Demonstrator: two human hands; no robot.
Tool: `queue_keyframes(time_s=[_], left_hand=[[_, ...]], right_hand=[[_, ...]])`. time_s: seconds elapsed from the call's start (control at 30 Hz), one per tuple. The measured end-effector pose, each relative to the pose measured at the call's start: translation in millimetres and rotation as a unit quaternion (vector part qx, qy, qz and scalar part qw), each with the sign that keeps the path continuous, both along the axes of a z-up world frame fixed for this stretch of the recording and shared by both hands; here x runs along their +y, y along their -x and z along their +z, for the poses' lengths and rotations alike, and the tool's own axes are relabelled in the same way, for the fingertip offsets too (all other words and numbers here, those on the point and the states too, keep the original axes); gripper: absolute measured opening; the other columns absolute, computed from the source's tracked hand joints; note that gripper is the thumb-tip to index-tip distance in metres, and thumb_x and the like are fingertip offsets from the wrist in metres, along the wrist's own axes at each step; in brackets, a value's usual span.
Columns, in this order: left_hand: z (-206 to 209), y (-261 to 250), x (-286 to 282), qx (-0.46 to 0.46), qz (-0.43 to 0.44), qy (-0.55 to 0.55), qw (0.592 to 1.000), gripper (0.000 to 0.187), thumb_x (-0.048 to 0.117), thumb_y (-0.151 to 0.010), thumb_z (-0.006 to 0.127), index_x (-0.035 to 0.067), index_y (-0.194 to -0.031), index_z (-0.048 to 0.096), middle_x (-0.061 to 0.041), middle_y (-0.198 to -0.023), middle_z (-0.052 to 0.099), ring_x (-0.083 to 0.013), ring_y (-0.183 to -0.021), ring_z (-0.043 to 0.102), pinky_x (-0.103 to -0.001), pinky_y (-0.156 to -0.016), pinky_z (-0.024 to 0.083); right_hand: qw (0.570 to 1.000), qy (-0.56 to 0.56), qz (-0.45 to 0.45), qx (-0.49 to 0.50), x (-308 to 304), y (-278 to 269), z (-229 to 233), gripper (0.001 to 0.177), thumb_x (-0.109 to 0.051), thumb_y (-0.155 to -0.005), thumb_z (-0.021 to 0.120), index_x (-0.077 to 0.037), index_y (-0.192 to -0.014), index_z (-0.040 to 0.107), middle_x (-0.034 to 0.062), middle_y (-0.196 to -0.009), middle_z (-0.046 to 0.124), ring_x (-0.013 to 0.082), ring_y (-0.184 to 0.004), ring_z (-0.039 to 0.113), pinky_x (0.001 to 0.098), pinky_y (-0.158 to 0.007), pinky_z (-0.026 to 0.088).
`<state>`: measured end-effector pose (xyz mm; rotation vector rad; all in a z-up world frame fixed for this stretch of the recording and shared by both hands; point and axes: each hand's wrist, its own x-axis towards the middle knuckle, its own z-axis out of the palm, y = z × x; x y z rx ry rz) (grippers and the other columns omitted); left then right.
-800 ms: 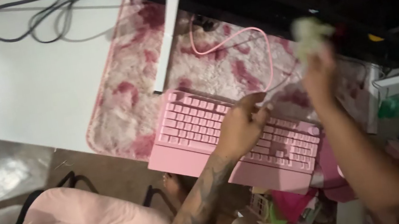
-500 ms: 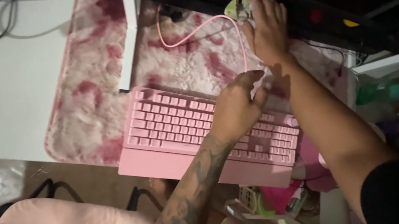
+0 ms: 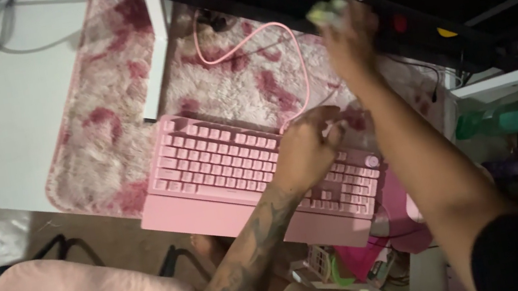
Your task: The person cleans the surfaces of computer monitors using a cloth.
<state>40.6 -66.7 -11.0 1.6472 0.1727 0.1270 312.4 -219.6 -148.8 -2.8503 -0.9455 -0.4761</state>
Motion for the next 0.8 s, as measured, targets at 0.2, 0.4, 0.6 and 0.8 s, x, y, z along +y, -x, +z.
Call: queue_keyframes(time_s=[0.2, 0.4, 0.6, 0.8], left_hand=[[4.6, -16.0, -16.4, -0.04, 0.011, -0.019, 0.999, 0.025, 0.012, -0.089, 0.067, 0.006, -0.113, 0.072, -0.019, -0.096, 0.075, -0.0364, -0.091, 0.073, -0.044, -0.081, 0.056], [-13.1, -17.6, -46.1, -0.064, 0.023, -0.022, 0.997, 0.025, 0.014, -0.089, 0.068, 0.006, -0.112, 0.071, -0.019, -0.099, 0.074, -0.0361, -0.092, 0.073, -0.044, -0.082, 0.057], [-6.5, -17.1, -53.4, -0.021, -0.016, -0.028, 0.999, 0.026, 0.017, -0.09, 0.066, 0.008, -0.114, 0.072, -0.02, -0.093, 0.073, -0.0369, -0.086, 0.073, -0.045, -0.079, 0.057], [-3.6, -27.1, -58.7, -0.006, -0.025, -0.021, 0.999, 0.027, 0.019, -0.093, 0.066, 0.007, -0.117, 0.069, -0.023, -0.096, 0.073, -0.0408, -0.088, 0.072, -0.049, -0.079, 0.056]], right_hand=[[0.994, -0.029, 0.095, 0.043, 19.8, 13.2, 42.2, 0.066, -0.025, -0.1, 0.071, -0.002, -0.155, 0.044, 0.023, -0.156, 0.045, 0.0475, -0.14, 0.043, 0.0568, -0.118, 0.033], [1.0, -0.001, -0.018, 0.02, -86.0, -0.5, 34.9, 0.053, -0.031, -0.109, 0.064, -0.007, -0.154, 0.049, 0.0191, -0.158, 0.045, 0.0455, -0.142, 0.044, 0.0575, -0.12, 0.033], [0.989, -0.02, -0.143, 0.041, -120.4, 27.9, 66.2, 0.058, -0.029, -0.104, 0.06, -0.002, -0.153, 0.046, 0.0274, -0.157, 0.04, 0.054, -0.134, 0.039, 0.059, -0.107, 0.036], [0.995, -0.064, -0.075, 0.019, -100.6, -5.3, 3.1, 0.044, -0.023, -0.113, 0.059, -0.005, -0.151, 0.046, 0.0227, -0.163, 0.042, 0.0449, -0.147, 0.043, 0.0481, -0.121, 0.042]])
